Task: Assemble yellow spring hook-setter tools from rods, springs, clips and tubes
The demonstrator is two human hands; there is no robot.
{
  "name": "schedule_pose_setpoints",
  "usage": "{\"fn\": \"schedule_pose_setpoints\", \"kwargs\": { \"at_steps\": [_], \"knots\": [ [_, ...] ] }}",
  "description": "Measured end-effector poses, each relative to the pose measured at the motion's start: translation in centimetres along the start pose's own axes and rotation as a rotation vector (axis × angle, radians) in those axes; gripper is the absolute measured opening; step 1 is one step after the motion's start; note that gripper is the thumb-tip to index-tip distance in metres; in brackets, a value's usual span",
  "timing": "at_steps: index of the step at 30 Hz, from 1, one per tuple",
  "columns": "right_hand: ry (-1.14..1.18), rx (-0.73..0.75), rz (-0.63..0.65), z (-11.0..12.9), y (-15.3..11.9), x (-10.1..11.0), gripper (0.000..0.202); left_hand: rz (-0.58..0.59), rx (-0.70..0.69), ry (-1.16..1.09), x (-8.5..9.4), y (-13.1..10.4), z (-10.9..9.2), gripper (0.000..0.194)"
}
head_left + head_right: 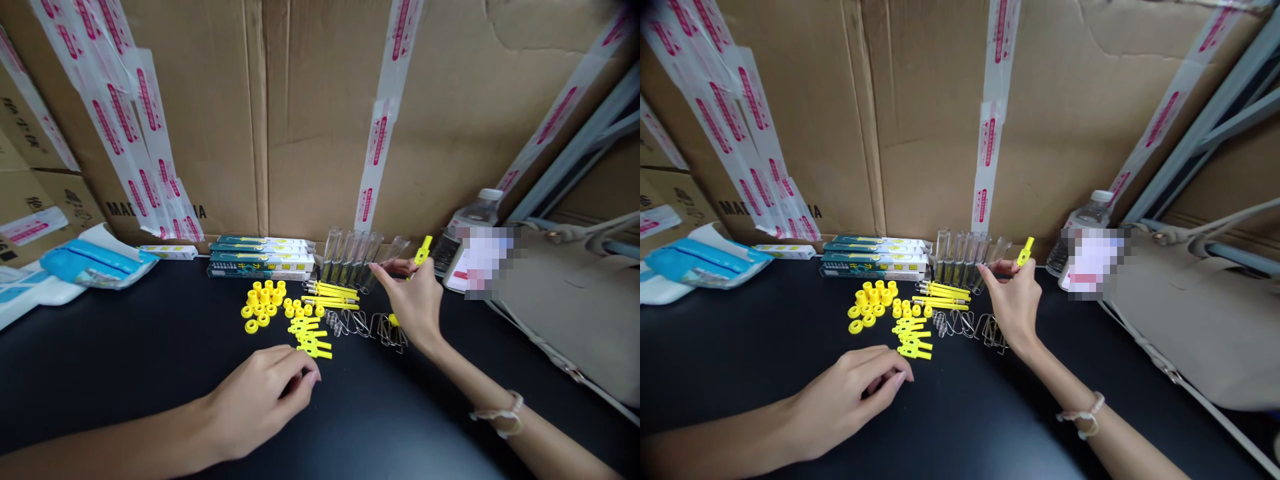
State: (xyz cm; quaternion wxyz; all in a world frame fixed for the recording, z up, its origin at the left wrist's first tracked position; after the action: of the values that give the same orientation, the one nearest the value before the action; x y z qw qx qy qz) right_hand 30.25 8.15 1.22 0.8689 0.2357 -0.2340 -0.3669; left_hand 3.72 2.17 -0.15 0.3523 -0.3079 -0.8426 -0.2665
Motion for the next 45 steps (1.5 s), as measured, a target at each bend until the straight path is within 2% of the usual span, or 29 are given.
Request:
{"fn": "schedule_pose_setpoints", "kwargs": {
  "at_steps": [3,6,8,10,13,15,20,24,29,35,40,42,45],
  "knots": [
    [0.075,0.026,-0.031,1.6,-0.3,1.0,0.053,-0.045,0.021,-0.07,0.2,0.0,0.2,0.021],
    [0.163,0.076,0.017,3.9,-1.5,1.5,0.05,-0.134,0.051,-0.141,0.6,0.0,0.6,0.018],
    [0.224,0.105,0.103,5.5,-2.7,1.3,0.049,-0.184,0.073,-0.18,0.8,0.0,0.8,0.02],
    [0.298,0.109,0.244,6.9,-4.1,0.8,0.042,-0.21,0.1,-0.193,0.8,0.1,1.0,0.03],
    [0.339,0.111,0.39,8.4,-6.3,0.2,0.035,-0.224,0.107,-0.185,0.5,0.4,1.0,0.05],
    [0.349,0.103,0.452,8.9,-7.6,0.0,0.035,-0.218,0.085,-0.198,0.3,0.8,0.9,0.056],
    [0.322,0.189,0.524,9.7,-9.3,-0.3,0.033,-0.209,0.01,-0.248,0.2,1.3,0.5,0.023],
    [0.398,0.246,0.598,10.0,-8.8,-0.1,0.035,-0.261,0.009,-0.26,0.7,1.2,0.6,0.022],
    [0.613,0.15,0.529,9.4,-6.1,0.3,0.012,-0.279,0.089,-0.293,0.8,1.5,1.3,0.018],
    [0.726,0.056,0.383,7.7,-3.2,0.5,0.023,-0.255,0.16,-0.38,0.6,1.6,1.8,0.026],
    [0.833,-0.064,0.341,7.8,-1.8,1.2,0.035,-0.301,0.274,-0.696,0.1,1.6,2.3,0.031],
    [0.866,-0.159,0.405,8.6,-2.0,1.6,0.042,-0.339,0.294,-0.798,0.1,1.7,2.5,0.03],
    [0.963,-0.407,0.661,10.0,-3.8,1.3,0.044,-0.382,0.301,-0.865,0.3,1.8,2.6,0.037]
  ]
}}
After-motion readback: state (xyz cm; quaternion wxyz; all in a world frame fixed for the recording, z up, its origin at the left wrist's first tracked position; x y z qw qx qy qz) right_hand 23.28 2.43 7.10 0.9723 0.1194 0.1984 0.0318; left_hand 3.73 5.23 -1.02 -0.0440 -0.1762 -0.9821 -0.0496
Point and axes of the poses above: each hand's wrist, its own y-axis towards the middle knuckle, its own x-axis out of the back of the hand, z = x × y, the point moved 4 cm from there along y, towards the middle knuckle
